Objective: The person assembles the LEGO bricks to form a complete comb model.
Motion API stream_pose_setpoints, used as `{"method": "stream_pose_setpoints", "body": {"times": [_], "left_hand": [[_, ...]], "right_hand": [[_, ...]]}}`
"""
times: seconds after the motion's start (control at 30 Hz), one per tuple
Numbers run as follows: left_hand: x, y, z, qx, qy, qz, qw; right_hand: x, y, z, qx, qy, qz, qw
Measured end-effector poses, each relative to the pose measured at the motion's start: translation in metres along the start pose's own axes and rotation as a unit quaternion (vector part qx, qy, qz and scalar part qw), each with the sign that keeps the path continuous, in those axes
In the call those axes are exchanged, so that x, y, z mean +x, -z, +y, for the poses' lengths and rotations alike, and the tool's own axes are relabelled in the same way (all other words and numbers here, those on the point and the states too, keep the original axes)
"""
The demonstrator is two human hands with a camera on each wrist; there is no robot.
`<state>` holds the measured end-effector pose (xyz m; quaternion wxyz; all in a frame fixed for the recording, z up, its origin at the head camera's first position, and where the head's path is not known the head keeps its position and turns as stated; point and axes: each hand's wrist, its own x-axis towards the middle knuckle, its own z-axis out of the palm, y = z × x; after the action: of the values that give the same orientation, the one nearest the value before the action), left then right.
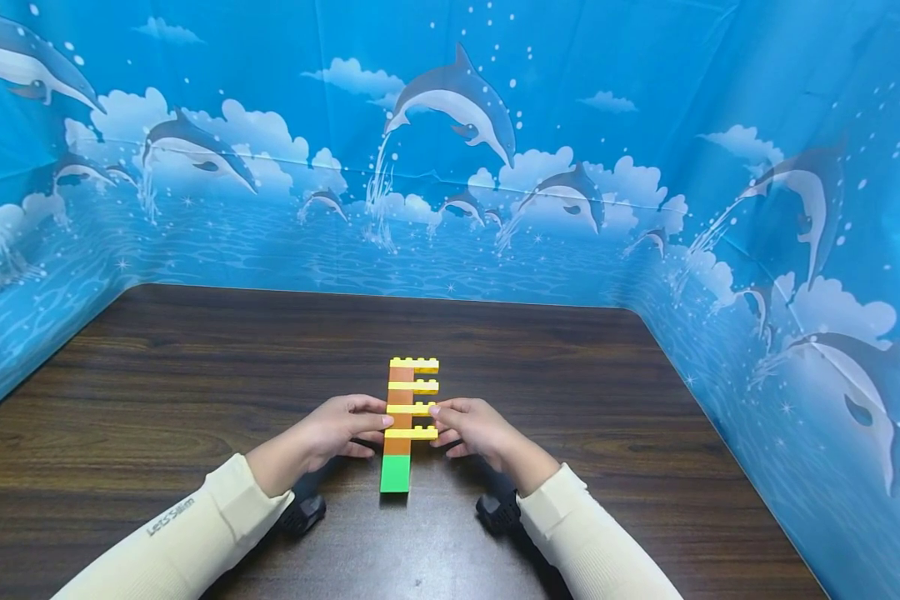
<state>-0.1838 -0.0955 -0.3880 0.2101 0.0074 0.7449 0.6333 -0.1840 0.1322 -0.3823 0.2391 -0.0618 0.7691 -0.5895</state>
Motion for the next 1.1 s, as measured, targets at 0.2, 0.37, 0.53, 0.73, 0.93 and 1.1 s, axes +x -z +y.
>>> {"method": "stream_pose_setpoints", "body": {"times": [0.2,0.37,0.53,0.73,0.93,1.1], "left_hand": [[0.005,0.001,0.0,0.005,0.006,-0.002,1.0],[0.01,0.002,0.0,0.012,0.008,-0.009,0.9999],[0.014,0.003,0.0,0.016,0.014,-0.017,0.9996],[0.018,0.004,-0.001,0.018,0.015,-0.016,0.9996],[0.019,0.004,0.001,0.023,0.024,-0.018,0.9993],[0.021,0.004,0.002,0.028,0.039,-0.014,0.9988]], "right_hand": [[0.006,0.001,0.001,-0.005,-0.013,0.007,0.9999],[0.008,0.001,0.001,-0.017,-0.02,0.009,0.9996],[0.011,0.002,0.001,-0.02,-0.021,0.004,0.9996],[0.016,0.002,0.004,-0.023,-0.021,0.005,0.9995],[0.02,0.004,0.008,-0.022,-0.028,0.006,0.9994],[0.023,0.004,0.008,-0.028,-0.038,0.008,0.9988]]}}
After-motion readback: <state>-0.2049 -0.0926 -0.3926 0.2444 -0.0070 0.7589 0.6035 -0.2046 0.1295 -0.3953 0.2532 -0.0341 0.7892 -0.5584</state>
